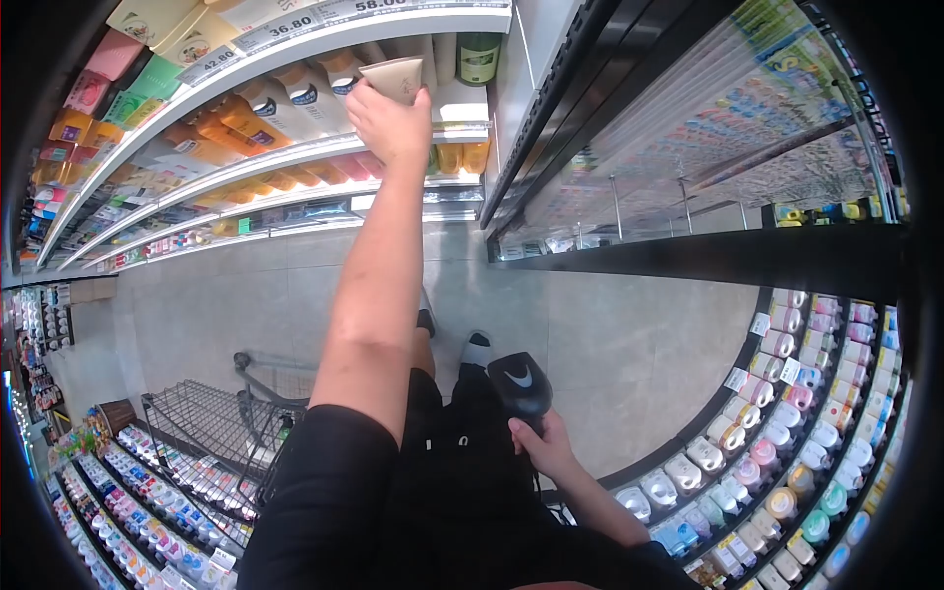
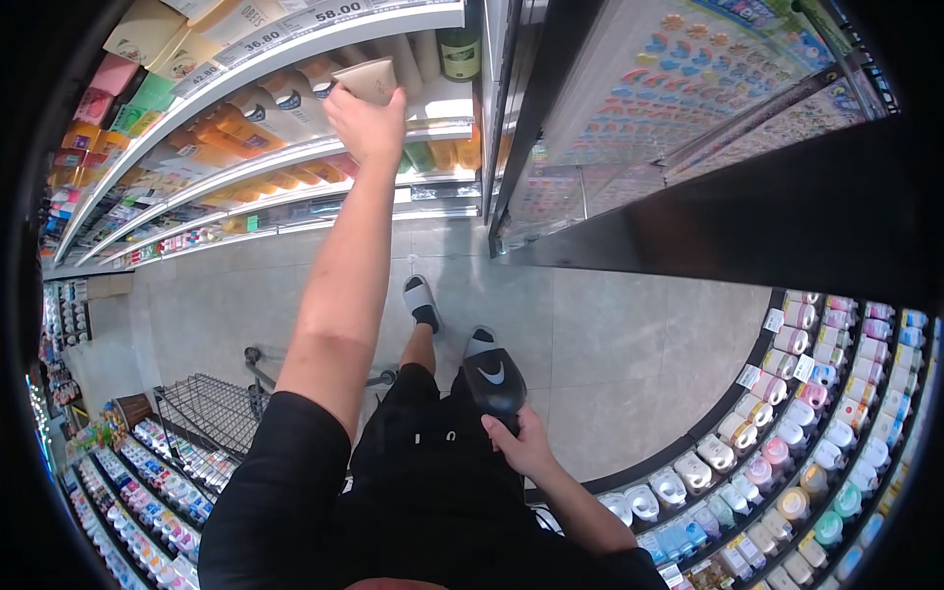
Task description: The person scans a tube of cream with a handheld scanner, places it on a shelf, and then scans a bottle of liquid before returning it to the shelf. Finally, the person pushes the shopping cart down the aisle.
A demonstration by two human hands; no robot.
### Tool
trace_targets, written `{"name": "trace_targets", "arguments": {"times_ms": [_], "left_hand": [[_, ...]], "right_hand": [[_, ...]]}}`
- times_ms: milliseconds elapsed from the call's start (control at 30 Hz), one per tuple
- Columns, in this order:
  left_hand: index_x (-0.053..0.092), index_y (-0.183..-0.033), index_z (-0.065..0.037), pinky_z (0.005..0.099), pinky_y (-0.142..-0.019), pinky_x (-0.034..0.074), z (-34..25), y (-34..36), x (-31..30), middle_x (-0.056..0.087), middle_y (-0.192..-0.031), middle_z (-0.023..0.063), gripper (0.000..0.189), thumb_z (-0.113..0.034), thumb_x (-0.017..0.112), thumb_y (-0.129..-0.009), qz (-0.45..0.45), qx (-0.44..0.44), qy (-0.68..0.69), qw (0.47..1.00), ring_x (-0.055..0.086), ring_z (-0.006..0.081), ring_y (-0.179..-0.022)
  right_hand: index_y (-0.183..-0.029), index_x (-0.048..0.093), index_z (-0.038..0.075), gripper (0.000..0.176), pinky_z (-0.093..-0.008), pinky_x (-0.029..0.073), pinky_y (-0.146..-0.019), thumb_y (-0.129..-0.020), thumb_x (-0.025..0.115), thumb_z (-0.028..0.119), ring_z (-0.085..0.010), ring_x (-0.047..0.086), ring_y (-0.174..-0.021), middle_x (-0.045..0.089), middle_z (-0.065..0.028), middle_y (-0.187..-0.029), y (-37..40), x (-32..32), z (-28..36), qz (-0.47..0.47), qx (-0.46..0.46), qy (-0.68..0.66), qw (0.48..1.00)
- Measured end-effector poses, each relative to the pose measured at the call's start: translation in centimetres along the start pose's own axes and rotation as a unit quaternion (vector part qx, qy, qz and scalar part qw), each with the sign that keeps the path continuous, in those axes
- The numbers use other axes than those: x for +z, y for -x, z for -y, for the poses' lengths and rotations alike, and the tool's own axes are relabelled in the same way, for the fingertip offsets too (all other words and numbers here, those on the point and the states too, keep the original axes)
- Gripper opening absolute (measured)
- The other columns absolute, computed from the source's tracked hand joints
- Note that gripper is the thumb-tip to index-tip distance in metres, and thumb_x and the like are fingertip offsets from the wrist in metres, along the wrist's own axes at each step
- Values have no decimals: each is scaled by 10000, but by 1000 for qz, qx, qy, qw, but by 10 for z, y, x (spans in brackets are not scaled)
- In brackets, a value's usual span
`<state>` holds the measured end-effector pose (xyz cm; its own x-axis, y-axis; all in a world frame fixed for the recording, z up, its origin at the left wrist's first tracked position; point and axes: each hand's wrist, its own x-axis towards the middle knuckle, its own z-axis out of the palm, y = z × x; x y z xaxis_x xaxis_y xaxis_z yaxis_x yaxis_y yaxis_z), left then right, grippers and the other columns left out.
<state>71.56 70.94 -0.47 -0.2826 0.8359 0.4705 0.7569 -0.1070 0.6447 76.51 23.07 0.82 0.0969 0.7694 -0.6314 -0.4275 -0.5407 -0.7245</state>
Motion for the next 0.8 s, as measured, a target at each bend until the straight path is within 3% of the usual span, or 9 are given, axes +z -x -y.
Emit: {"name": "trace_targets", "arguments": {"times_ms": [200, 433, 667, 800], "left_hand": [[400, -1351, -22, 456, -976, 481, -10, 0, -3, 459, -1291, 195, 824, -315, 840, -719, 42, -79, 39, 995, 543, 393, -1172], [359, -1382, -24, 460, -956, 493, -14, -3, 5, 455, -1301, 166, 869, -317, 841, -722, 16, -90, -24, 996, 581, 362, -1136], [302, -1441, -29, 497, -1009, 435, 3, -4, 24, 449, -1423, 177, 864, -248, 792, -763, 24, -99, 62, 993, 537, 348, -1239], [284, -1448, -36, 501, -990, 414, -2, -4, 21, 464, -1386, 166, 891, -228, 803, -751, 19, -106, 51, 993, 523, 327, -1253]], "right_hand": [[-1138, 540, 56, 237, -222, 467, -545, -952, 671, 122, -50, 546, -615, 577, 14, -778, 3, -2, 0, -13, -3, -17, 1000], [-1129, 540, 61, 214, -221, 459, -539, -957, 658, 111, -53, 543, -599, 568, 15, -746, 4, -4, -4, -19, -8, -24, 999], [-1017, 569, 28, 156, -231, 464, -547, -957, 658, 142, -75, 548, -596, 579, -11, -719, 9, -16, -9, -37, 10, -19, 999], [-1014, 548, 15, 146, -254, 470, -541, -970, 617, 136, -106, 552, -583, 575, -40, -705, 12, -13, 0, -48, -24, -14, 998]]}}
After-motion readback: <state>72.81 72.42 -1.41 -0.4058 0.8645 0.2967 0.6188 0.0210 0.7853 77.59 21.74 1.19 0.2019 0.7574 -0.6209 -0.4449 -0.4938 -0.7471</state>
